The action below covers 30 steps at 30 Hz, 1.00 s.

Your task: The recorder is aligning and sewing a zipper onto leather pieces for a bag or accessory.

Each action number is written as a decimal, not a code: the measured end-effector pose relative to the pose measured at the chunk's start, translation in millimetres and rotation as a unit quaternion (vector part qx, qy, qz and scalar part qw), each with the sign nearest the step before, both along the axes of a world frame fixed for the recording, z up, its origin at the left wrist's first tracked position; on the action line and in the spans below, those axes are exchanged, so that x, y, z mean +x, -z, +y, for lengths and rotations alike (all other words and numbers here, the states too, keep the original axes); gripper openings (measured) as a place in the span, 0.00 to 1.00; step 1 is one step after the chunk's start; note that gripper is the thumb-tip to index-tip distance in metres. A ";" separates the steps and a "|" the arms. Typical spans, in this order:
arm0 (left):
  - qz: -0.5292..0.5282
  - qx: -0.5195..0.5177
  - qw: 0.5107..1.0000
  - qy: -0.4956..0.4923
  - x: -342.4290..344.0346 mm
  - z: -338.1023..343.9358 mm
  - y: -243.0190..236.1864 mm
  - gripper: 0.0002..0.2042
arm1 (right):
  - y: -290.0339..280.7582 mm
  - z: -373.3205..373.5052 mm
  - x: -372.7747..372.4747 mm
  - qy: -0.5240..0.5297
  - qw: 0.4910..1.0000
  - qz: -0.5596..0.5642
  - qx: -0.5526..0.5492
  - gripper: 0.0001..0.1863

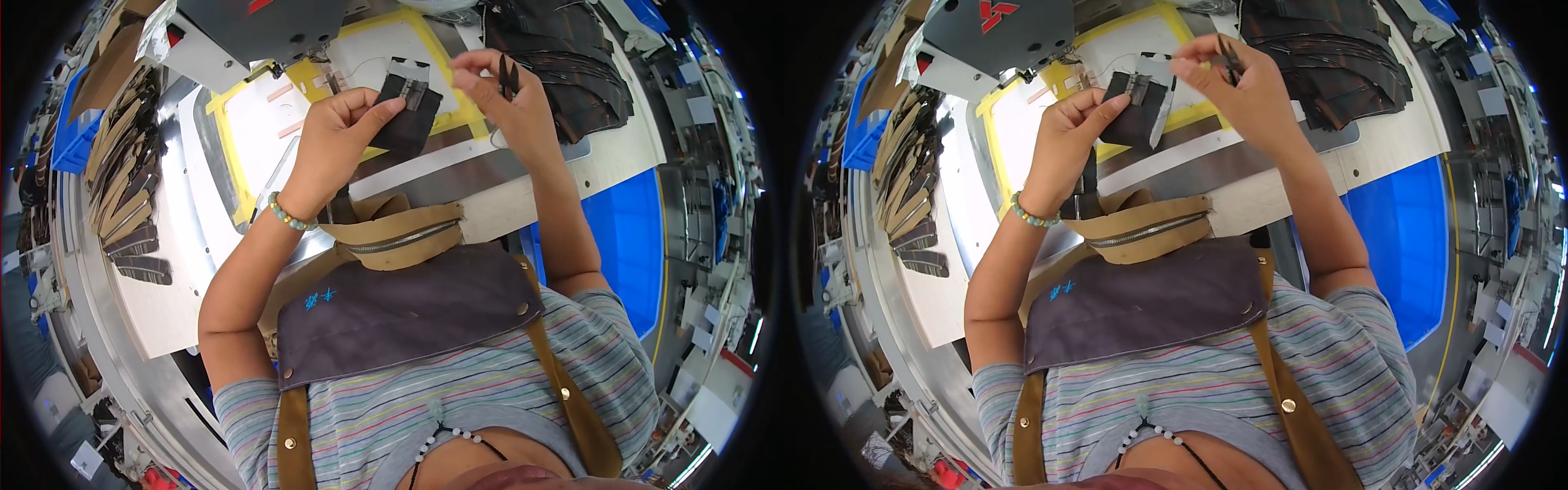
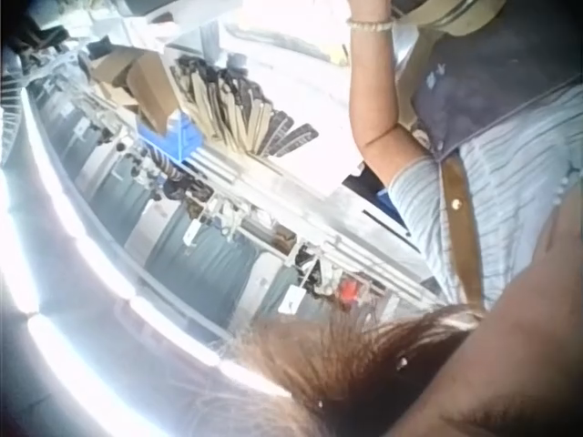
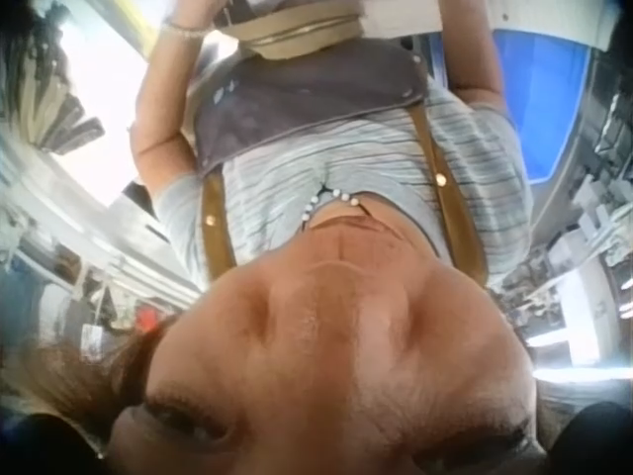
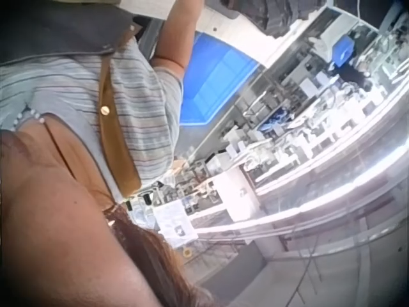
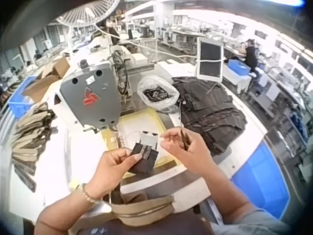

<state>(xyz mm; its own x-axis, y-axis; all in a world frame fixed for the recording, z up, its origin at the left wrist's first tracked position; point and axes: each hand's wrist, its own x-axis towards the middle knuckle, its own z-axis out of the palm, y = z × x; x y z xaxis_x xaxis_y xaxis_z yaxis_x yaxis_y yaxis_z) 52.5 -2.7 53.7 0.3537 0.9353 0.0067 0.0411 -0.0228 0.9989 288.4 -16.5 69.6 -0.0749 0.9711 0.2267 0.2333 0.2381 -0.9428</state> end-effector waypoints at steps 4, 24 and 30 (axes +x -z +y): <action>-0.018 -0.019 0.999 0.028 -3.0 -6.7 1.9 0.10 | -0.1 -7.6 -21.7 -0.051 0.996 -0.057 0.046 0.21; 0.113 -0.093 0.987 0.071 -36.2 -17.5 22.4 0.12 | 21.5 -0.2 4.9 -0.088 0.994 -0.069 0.012 0.14; 0.098 -0.102 0.988 0.068 -34.8 -18.2 25.9 0.12 | 29.3 -6.8 -23.2 -0.174 0.972 -0.157 -0.026 0.20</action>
<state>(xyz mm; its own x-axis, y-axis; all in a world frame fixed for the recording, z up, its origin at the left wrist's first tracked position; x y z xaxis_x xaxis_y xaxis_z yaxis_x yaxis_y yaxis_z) 17.8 -20.9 27.8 0.4530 0.8536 -0.2571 0.2438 0.1588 0.9567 265.2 -23.3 40.3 -0.4590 0.8839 0.0900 0.4254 0.3076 -0.8511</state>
